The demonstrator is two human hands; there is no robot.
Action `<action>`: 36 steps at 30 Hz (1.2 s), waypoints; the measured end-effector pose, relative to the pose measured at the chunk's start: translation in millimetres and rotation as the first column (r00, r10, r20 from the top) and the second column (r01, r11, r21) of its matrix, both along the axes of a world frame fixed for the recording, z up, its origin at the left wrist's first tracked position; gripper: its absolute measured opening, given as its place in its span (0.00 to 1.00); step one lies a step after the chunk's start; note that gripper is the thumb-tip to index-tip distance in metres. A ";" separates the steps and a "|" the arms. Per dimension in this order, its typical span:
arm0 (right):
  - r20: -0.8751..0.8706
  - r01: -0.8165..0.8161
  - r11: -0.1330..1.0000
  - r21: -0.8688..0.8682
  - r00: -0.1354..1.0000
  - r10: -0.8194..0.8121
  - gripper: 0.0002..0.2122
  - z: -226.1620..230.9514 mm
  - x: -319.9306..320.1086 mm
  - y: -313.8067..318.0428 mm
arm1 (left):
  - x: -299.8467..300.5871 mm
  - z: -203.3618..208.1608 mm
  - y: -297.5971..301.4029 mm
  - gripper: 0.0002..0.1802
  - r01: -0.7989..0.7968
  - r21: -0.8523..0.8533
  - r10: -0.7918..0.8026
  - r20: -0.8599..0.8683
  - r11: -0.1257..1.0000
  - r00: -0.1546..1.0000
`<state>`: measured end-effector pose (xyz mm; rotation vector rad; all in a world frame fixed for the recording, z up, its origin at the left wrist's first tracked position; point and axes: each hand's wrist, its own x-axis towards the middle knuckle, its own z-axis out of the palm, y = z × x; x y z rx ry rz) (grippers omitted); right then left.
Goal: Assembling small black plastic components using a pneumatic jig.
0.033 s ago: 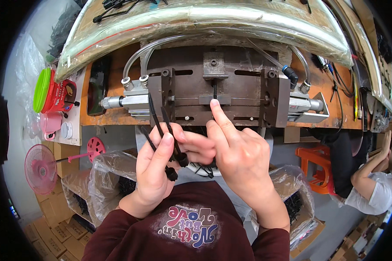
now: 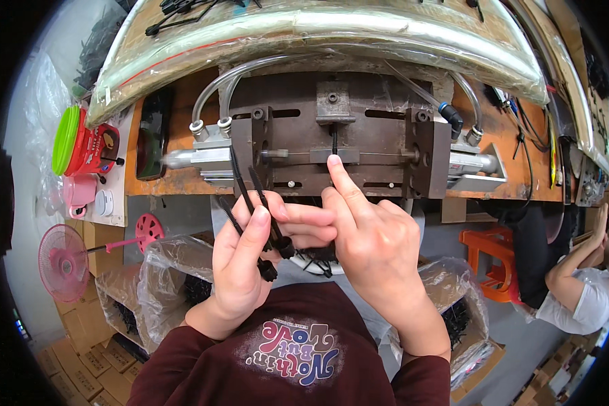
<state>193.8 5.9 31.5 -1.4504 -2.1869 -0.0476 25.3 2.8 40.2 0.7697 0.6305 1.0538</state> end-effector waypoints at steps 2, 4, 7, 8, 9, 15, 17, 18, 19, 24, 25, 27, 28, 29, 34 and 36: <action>0.006 0.004 1.000 -0.013 1.000 -0.004 0.10 2.2 0.0 -0.2 | 3.1 -2.5 -2.0 0.12 -0.061 0.086 0.063 -0.024 0.994 0.998; -0.104 0.017 1.000 -0.018 0.994 -0.019 0.11 3.9 -0.4 -1.4 | 2.7 -5.0 -1.7 0.11 -0.087 0.150 0.089 -0.005 0.985 0.996; -0.354 -0.019 1.000 0.005 0.935 0.019 0.13 7.3 -1.3 -11.5 | 1.1 -12.3 -2.1 0.11 -0.114 0.201 0.129 -0.066 0.973 0.989; -0.380 -0.069 0.997 0.032 0.922 0.076 0.13 14.8 -1.6 -21.0 | 0.3 -13.0 -1.9 0.11 -0.111 0.201 0.119 -0.030 0.973 0.992; -0.405 -0.110 0.992 0.056 0.906 0.124 0.13 21.0 -0.8 -27.4 | 0.3 -12.8 -1.9 0.11 -0.081 0.176 0.088 -0.031 0.981 0.996; -0.404 -0.276 0.960 0.047 0.874 0.271 0.16 17.3 -1.9 -31.6 | 6.1 -7.3 0.0 0.13 0.064 0.087 -0.060 -0.042 0.994 0.997; -0.435 -0.264 0.964 0.027 0.865 0.249 0.16 16.3 -0.3 -32.5 | 4.1 -7.9 3.4 0.15 0.089 0.109 -0.082 -0.075 0.990 0.994; -0.443 -0.270 0.962 0.022 0.860 0.252 0.16 15.6 0.0 -32.8 | 3.8 -7.8 4.1 0.16 0.104 0.098 -0.097 -0.075 0.990 0.992; -0.451 -0.278 0.961 0.017 0.855 0.255 0.16 14.7 0.2 -33.1 | 3.9 -7.4 4.2 0.16 0.118 0.086 -0.112 -0.074 0.989 0.991; -0.397 -0.147 0.986 0.082 0.902 0.167 0.16 8.6 -2.1 -42.7 | 1.3 -8.8 4.6 0.15 0.195 0.076 -0.178 -0.187 0.978 0.966; -0.363 -0.127 0.987 0.102 0.919 0.156 0.16 8.6 -0.9 -43.5 | 0.4 -6.9 3.4 0.14 0.209 0.044 -0.196 -0.204 0.977 0.959; -0.284 -0.121 0.987 0.108 0.947 0.147 0.16 9.5 1.7 -44.9 | -1.4 -1.5 -0.1 0.12 0.239 -0.026 -0.238 -0.234 0.971 0.942; -0.244 -0.118 0.987 0.110 0.959 0.142 0.16 10.6 2.5 -45.5 | -1.4 -1.1 -1.1 0.10 0.223 -0.033 -0.225 -0.224 0.974 0.948; -0.323 -0.123 0.990 0.070 0.936 0.140 0.17 13.2 2.8 -45.2 | -2.9 -2.2 -1.2 0.10 0.228 -0.019 -0.224 -0.276 0.974 0.935; -0.865 -0.173 0.949 -0.265 0.478 -0.155 0.18 7.6 6.6 -38.5 | -8.5 -3.4 -4.4 0.10 0.254 -0.061 -0.260 -0.318 0.965 0.912; -0.920 -0.288 0.879 -0.381 0.210 -0.330 0.13 8.2 10.0 -27.1 | -5.4 -2.3 -9.2 0.08 0.229 0.037 -0.199 -0.377 0.973 0.905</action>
